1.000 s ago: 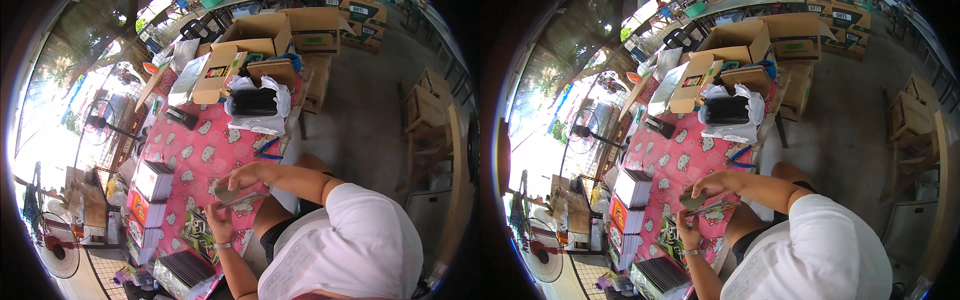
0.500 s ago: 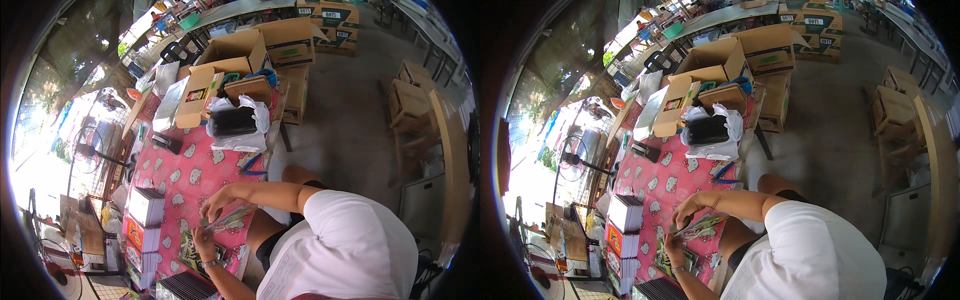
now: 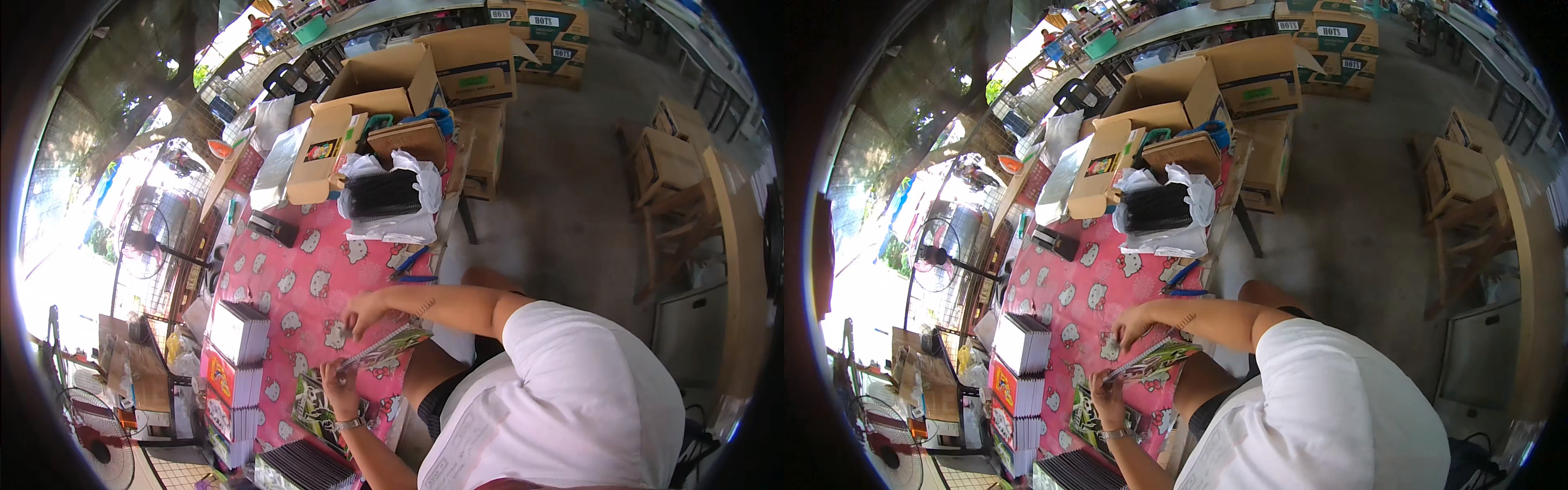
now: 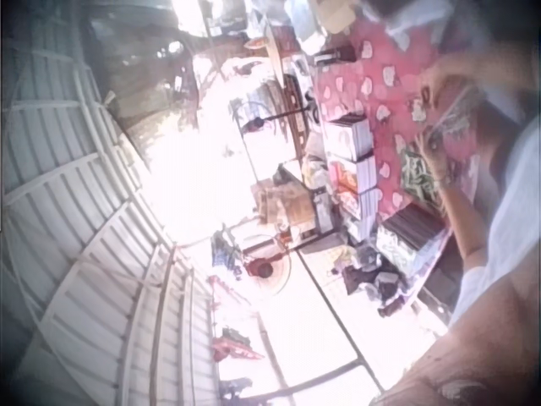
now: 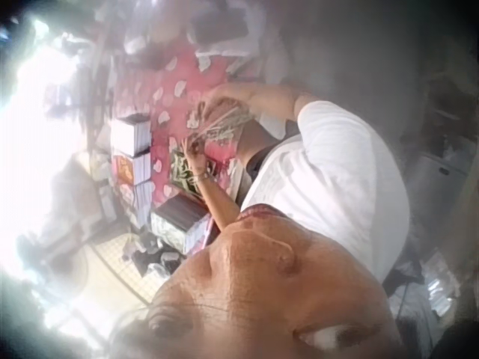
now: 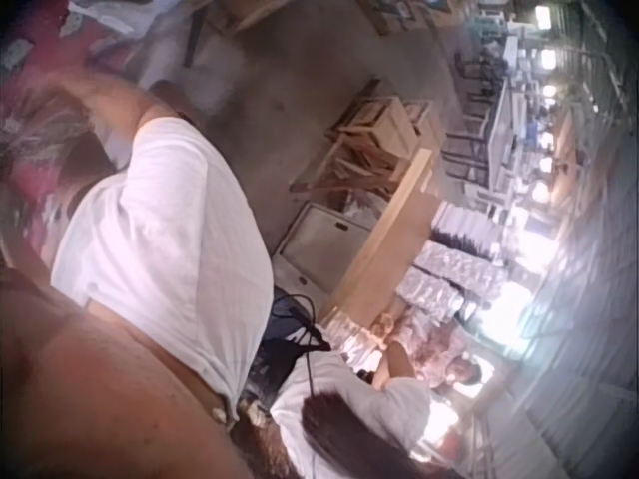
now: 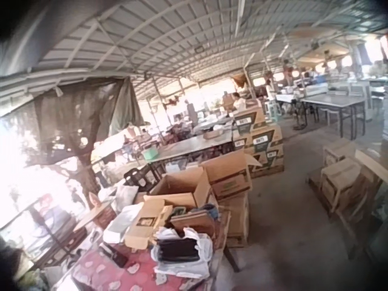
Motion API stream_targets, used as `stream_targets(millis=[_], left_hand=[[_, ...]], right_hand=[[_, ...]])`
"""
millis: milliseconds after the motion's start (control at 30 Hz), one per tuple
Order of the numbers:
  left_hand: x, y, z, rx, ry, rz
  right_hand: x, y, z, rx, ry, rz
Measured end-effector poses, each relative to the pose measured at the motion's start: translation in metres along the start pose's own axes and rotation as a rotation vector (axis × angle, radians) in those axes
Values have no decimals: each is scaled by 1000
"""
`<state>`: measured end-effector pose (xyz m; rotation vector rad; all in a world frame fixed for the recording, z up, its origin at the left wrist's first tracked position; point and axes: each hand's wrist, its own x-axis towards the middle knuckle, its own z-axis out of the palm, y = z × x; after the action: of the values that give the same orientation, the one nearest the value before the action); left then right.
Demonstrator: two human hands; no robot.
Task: The person assembles a notebook by threading a metal spiral through the punched holes of a stack of covers and pages, then uses a blue tool to crimp the ends of the spiral.
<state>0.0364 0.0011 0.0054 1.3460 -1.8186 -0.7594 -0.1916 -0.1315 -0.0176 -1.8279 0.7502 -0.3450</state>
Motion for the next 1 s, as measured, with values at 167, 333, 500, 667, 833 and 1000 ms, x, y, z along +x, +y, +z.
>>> stream_targets(millis=[167,333,500,667,833,1000], left_hand=[[-9,-21,3,28,63,-17],[-9,-5,11,49,124,-51],[-25,-17,23,212,477,14],[-19,4,46,206,595,42],[-30,7,37,227,575,-46],[-28,17,36,272,563,-9]], right_hand=[[-6,23,-13,-548,47,139],[-10,-2,-7,-552,356,-177],[-35,-103,18,-1191,-32,-264],[-31,-77,1,-865,14,-329],[-30,-76,20,-1013,204,-374],[-31,-69,26,-865,246,-387]])
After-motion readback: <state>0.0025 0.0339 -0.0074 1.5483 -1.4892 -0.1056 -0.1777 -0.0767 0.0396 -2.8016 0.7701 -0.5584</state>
